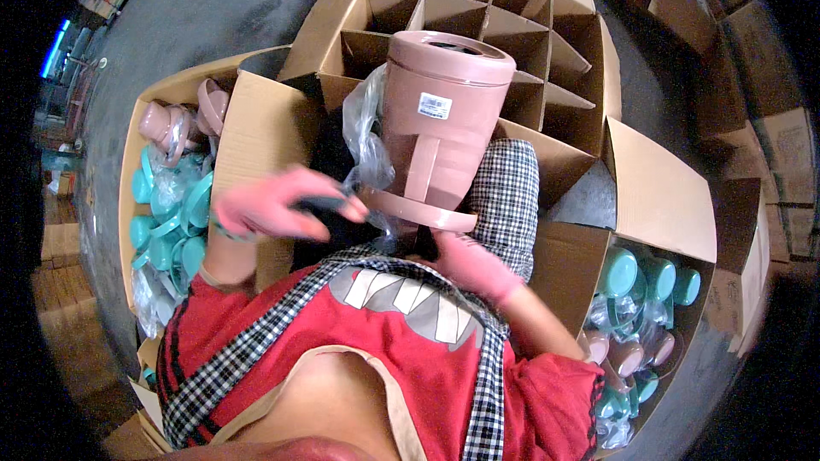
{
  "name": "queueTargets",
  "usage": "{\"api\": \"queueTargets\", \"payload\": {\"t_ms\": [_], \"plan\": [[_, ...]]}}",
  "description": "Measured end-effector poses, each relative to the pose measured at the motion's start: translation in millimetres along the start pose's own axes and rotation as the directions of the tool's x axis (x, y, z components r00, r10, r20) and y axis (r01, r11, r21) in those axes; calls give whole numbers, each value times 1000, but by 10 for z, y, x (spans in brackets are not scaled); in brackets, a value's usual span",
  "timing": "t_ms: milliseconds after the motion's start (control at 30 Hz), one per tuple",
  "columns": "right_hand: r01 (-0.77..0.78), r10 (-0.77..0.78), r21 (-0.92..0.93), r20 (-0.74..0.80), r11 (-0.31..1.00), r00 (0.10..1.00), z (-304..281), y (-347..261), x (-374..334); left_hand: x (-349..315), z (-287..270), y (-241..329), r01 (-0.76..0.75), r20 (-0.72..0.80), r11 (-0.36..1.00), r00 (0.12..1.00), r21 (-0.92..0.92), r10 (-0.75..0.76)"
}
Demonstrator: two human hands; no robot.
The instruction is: The person sits on the floor and assembles teal and pink kettles. They remove the kettles from plastic bags, insert the internal metal components, and screw the lids onto the bodies. The person handles the items one by one, placing the finished units into a cardboard box.
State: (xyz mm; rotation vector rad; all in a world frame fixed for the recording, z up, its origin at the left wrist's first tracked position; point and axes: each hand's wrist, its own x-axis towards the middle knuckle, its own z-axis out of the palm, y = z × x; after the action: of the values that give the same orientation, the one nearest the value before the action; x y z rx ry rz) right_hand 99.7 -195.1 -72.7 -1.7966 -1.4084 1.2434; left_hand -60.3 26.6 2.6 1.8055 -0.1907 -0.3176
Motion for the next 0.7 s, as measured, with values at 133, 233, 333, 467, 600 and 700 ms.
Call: {"api": "queueTargets", "payload": {"t_ms": [133, 233, 333, 467, 600, 700], "plan": [[200, -88, 347, -314, 916, 945, -861, -379, -64, 321, -800, -70, -399, -726, 911, 656, -103, 205], [274, -61, 148, -775, 950, 629, -1058, -633, 623, 819, -855, -380, 80, -913, 990, 403, 113, 72], [342, 148, 579, -637, 740, 757, -1517, 150, 1337, 1433, -689, -499, 340, -867, 870, 467, 357, 173], [351, 205, 611, -655, 710, 727, -1391, 50, 1238, 1185, -440, -249, 256, -872, 890, 422, 378, 249], [315, -332, -191, -805, 930, 492, -914, -425, 1195, 1084, -1046, -703, -209, -845, 935, 515, -288, -145], [437, -14, 386, -736, 812, 677, -1546, 552, 1520, 1187, -508, -330, 397, -818, 747, 467, 533, 335]]}}
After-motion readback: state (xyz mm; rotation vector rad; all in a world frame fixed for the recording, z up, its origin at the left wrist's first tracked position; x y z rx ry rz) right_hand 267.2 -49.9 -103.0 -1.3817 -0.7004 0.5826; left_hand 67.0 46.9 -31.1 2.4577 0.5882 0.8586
